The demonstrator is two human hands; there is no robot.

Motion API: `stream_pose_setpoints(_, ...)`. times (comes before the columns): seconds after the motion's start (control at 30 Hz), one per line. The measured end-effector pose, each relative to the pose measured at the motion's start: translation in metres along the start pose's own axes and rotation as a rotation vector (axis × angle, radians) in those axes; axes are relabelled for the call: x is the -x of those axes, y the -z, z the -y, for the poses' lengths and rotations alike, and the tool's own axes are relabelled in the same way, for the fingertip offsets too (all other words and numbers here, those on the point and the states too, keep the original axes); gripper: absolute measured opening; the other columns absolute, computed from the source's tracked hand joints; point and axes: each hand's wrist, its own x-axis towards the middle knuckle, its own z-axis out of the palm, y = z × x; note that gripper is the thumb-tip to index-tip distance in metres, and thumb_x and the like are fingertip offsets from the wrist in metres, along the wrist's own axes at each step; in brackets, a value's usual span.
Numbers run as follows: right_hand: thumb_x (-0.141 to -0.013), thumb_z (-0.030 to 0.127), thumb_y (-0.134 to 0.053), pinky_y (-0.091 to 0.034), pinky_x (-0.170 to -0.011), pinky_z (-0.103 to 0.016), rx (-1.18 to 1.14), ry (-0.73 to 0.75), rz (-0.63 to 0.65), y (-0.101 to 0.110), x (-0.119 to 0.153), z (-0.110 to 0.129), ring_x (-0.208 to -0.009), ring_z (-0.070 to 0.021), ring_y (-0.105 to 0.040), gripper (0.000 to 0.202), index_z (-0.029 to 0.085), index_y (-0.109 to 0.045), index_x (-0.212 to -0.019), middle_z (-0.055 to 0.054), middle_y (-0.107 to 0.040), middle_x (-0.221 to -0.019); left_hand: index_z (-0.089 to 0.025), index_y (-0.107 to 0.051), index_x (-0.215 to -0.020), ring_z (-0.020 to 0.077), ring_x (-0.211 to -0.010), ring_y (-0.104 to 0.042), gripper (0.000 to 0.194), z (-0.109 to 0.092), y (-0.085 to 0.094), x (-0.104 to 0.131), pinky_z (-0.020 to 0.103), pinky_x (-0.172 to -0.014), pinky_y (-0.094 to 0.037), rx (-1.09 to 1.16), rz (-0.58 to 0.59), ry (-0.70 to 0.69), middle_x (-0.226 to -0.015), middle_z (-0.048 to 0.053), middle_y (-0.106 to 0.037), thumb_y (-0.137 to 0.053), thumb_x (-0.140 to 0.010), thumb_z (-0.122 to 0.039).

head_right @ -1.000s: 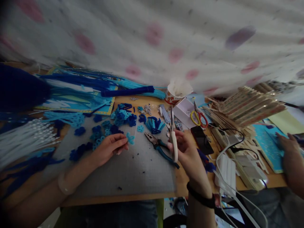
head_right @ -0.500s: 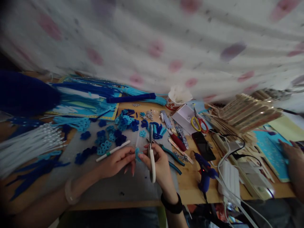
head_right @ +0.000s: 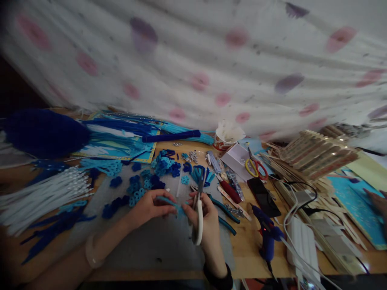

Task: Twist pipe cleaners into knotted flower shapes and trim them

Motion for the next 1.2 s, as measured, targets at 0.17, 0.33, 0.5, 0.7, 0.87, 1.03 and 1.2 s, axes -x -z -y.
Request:
stream_pose_setpoints(0.17, -0.066, 0.045, -0.085, -0.053, -0.057, -0.029, -0.147, -0.024, -0.241, -0.03, 0.007, -0.004, -0.062, -0.018, -0.064, 0.044, 0.022, -0.06, -0.094, 0.0, -0.067, -0.076, -0.018, -0.075, -0.078, 0.0145, -0.063, -0.063, 0.039, 0.003, -0.006, -0.003, 0.028, -0.06, -0.052, 0.305, -0.123, 0.003, -0.075, 0.002, -0.072, -0.094, -0.056, -0.045)
stream_pose_setpoints(0.33, -0.074, 0.048, -0.079, -0.052, -0.06, -0.028, -0.096, 0.002, -0.172, -0.036, 0.015, -0.006, -0.062, -0.0172, -0.064, 0.04, 0.022, -0.057, -0.095, 0.001, -0.066, -0.074, -0.016, -0.073, -0.069, 0.0117, -0.066, -0.059, 0.032, 0.001, 0.001, -0.005, 0.024, -0.066, -0.047, 0.245, -0.229, -0.021, -0.067, -0.002, -0.068, -0.092, -0.058, -0.04)
stream_pose_setpoints(0.5, -0.088, 0.047, -0.065, -0.051, -0.06, -0.028, 0.276, 0.191, 0.107, 0.005, 0.029, -0.003, -0.065, -0.0179, -0.062, 0.031, 0.02, -0.062, -0.104, -0.001, -0.064, -0.075, -0.017, -0.072, -0.073, 0.0118, -0.066, -0.06, 0.031, -0.004, 0.006, -0.004, 0.024, -0.066, -0.046, 0.201, -0.246, -0.052, -0.069, -0.002, -0.069, -0.089, -0.062, -0.04)
stream_pose_setpoints(0.7, -0.087, 0.053, -0.068, -0.056, -0.07, -0.035, 0.624, 0.245, 0.267, 0.029, 0.039, -0.003, -0.081, -0.0275, -0.071, 0.043, 0.017, -0.069, -0.111, -0.011, -0.075, -0.093, -0.018, -0.077, -0.079, 0.0172, -0.075, -0.065, 0.03, -0.004, 0.006, 0.0, 0.029, -0.071, -0.052, 0.101, -0.245, -0.095, -0.081, 0.002, -0.076, -0.089, -0.061, -0.038)
stream_pose_setpoints(0.87, -0.087, 0.059, -0.069, -0.055, -0.066, -0.034, 0.684, 0.314, 0.24, 0.03, 0.037, -0.003, -0.08, -0.0278, -0.072, 0.048, 0.017, -0.072, -0.11, -0.013, -0.076, -0.095, -0.019, -0.078, -0.075, 0.0188, -0.08, -0.066, 0.02, -0.003, 0.006, 0.0, 0.03, -0.073, -0.053, 0.019, -0.285, -0.2, -0.079, 0.002, -0.073, -0.087, -0.065, -0.034)
stream_pose_setpoints(1.03, -0.088, 0.054, -0.07, -0.049, -0.059, -0.03, 0.712, 0.363, 0.248, 0.027, 0.039, -0.003, -0.068, -0.0229, -0.069, 0.039, 0.018, -0.072, -0.102, -0.009, -0.074, -0.082, -0.019, -0.077, -0.074, 0.0197, -0.079, -0.066, 0.023, -0.001, 0.006, 0.0, 0.031, -0.072, -0.054, 0.01, -0.308, -0.216, -0.079, 0.003, -0.073, -0.087, -0.063, -0.037)
stream_pose_setpoints(1.2, -0.088, 0.055, -0.071, -0.048, -0.059, -0.03, 0.723, 0.36, 0.255, 0.028, 0.041, -0.003, -0.066, -0.0218, -0.067, 0.041, 0.017, -0.071, -0.101, -0.008, -0.072, -0.079, -0.019, -0.077, -0.075, 0.02, -0.081, -0.067, 0.021, -0.001, 0.005, 0.001, 0.031, -0.073, -0.055, 0.009, -0.329, -0.2, -0.081, 0.003, -0.074, -0.087, -0.063, -0.034)
